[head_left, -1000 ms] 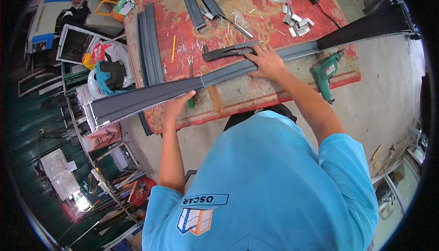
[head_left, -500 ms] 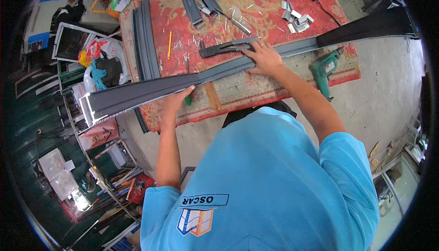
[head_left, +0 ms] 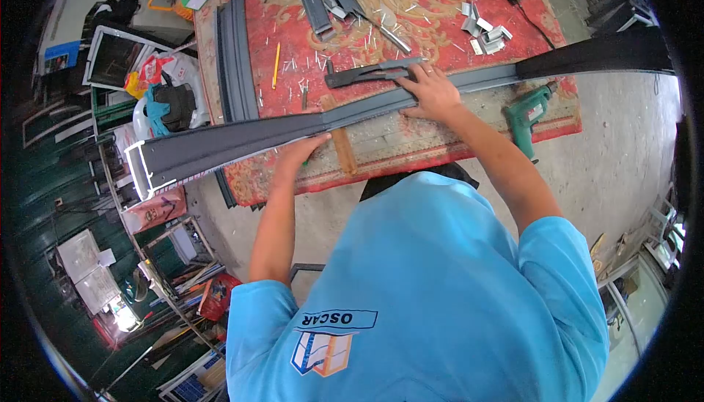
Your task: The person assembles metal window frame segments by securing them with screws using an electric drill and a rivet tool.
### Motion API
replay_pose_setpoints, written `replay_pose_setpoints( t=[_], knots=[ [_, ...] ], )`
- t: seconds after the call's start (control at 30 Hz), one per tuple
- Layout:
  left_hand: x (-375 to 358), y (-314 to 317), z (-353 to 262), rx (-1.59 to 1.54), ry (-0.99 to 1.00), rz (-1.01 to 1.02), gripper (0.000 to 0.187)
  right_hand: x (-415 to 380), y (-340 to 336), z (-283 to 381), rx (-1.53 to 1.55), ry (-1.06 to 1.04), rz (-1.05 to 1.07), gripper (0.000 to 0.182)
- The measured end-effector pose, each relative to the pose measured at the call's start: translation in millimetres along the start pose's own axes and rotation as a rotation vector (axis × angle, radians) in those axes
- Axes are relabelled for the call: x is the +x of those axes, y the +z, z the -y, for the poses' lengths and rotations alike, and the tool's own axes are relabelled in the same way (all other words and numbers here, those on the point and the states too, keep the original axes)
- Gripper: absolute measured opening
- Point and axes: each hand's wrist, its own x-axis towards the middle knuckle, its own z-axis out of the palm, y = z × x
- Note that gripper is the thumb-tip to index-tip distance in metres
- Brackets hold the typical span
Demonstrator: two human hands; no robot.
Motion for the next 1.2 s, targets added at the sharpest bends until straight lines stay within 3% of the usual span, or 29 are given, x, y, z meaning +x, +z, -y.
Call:
replay_pose_setpoints(
  t=[0.03, 0.1, 0.2, 0.73, 0.93, 1.03, 1.13, 1.2],
  knots=[
    [0, 1, 0, 0.002, -0.001, 0.002, 0.055, 0, -1, 0, 0.012, 0.004, 0.024, 0.075],
    [-1, 8, -2, -0.002, 0.309, -0.157, 0.053, 0, 0, 0, 0.005, -0.002, 0.006, 0.074],
    [5, 10, 1, 0.020, 0.340, -0.149, 0.052, 0, -1, 0, 0.006, -0.008, 0.008, 0.074],
    [10, 13, 14, 0.024, 0.387, -0.186, 0.053, 1, 2, -1, 0.010, -0.031, -0.061, 0.074],
    [-6, 10, -9, 0.015, 0.205, -0.146, 0.058, 1, -2, -2, 0.004, -0.021, 0.004, 0.074],
    [-26, 0, -15, -0.171, 0.165, -0.228, 0.060, 1, -4, 0, 0.016, -0.004, 0.026, 0.075],
    [-40, -21, -23, 0.017, 0.169, -0.299, 0.057, 1, -3, 1, 0.019, 0.001, 0.015, 0.075],
    [-48, -27, -43, -0.527, 0.558, -0.230, 0.064, 1, 0, 0, 0.020, -0.007, 0.002, 0.075]
  ],
)
